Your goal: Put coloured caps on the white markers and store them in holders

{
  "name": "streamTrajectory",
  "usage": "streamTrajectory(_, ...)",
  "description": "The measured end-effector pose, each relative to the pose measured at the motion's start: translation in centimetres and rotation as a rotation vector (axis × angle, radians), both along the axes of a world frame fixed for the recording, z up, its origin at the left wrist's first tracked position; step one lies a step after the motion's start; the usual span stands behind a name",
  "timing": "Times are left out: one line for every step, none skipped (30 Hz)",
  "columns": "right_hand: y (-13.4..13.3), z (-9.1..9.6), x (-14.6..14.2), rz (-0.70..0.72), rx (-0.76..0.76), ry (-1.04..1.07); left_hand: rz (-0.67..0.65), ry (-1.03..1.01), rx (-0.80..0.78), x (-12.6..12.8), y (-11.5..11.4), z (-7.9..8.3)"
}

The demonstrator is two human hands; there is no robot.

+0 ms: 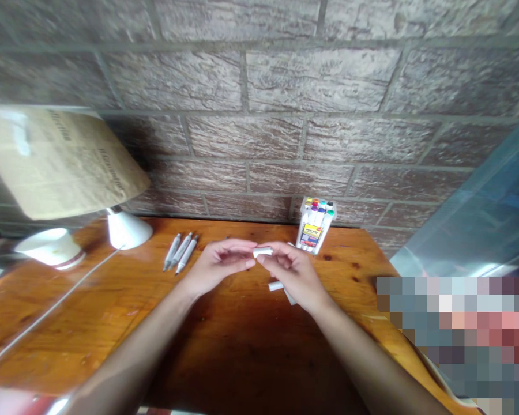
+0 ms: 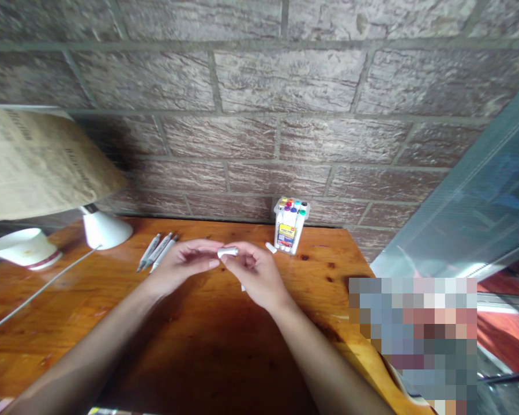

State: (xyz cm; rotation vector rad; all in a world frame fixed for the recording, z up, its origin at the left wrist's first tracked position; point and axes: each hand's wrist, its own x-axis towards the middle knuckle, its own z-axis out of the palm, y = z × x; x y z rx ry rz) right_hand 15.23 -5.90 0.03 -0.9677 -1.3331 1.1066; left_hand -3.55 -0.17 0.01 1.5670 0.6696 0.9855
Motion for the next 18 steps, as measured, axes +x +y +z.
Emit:
streamTrajectory(0.0,-0.1,0.1,0.009,-0.03,-0.006,0.017,0.0,0.011,0.1,0.0,0.0)
streamTrajectory(0.0,-0.2,0.1,0.018,-0.051,-0.007,0.032,0.002,0.024,0.2,-0.1,0.0)
streamTrajectory(0.0,-0.3,0.2,0.028,-0.065,-0.005,0.045,0.002,0.036,0.3,-0.1,-0.1)
streamTrajectory(0.0,-0.4,0.2,0.033,-0.071,0.0,0.054,0.001,0.047,0.3,-0.1,-0.1)
streamTrajectory(0.0,-0.5,0.2,0.034,-0.075,0.002,0.059,0.0,0.056,0.4,-0.1,-0.2)
streamTrajectory(0.1,-0.6,0.2,0.026,-0.077,0.001,0.062,0.0,0.062,0.4,0.0,-0.2)
streamTrajectory(0.1,-0.6,0.2,0.01,-0.076,-0.001,0.063,0.001,0.065,0.4,0.0,-0.2)
streamTrajectory(0.1,-0.6,0.1,-0.007,-0.071,0.001,0.064,0.002,0.065,0.4,0.0,-0.2)
streamTrajectory(0.1,-0.6,0.0,-0.024,-0.065,0.01,0.063,0.002,0.063,0.5,-0.1,-0.2)
streamTrajectory(0.1,-0.5,0.0,-0.036,-0.06,0.025,0.061,0.002,0.061,0.5,-0.1,-0.2)
streamTrajectory(0.1,-0.4,0.0,-0.04,-0.059,0.042,0.059,0.003,0.061,0.6,-0.1,-0.3)
streamTrajectory(0.2,-0.2,0.0,-0.04,-0.058,0.06,0.058,0.005,0.06,0.6,-0.1,-0.3)
streamTrajectory(0.2,-0.1,0.1,-0.04,-0.059,0.079,0.058,0.008,0.058,0.6,0.0,-0.4)
streamTrajectory(0.3,0.1,0.2,-0.046,-0.058,0.096,0.064,0.009,0.054,0.6,0.1,-0.4)
streamTrajectory(0.3,0.3,0.5,-0.064,-0.056,0.114,0.079,0.007,0.051,0.5,0.3,-0.5)
streamTrajectory(0.4,0.5,0.8,-0.095,-0.051,0.133,0.1,0.003,0.047,0.3,0.5,-0.6)
streamTrajectory(0.6,0.7,1.1,-0.138,-0.043,0.153,0.128,-0.003,0.047,0.0,0.8,-0.6)
streamTrajectory(0.7,0.9,1.5,-0.183,-0.038,0.169,0.165,-0.003,0.057,-0.3,1.1,-0.7)
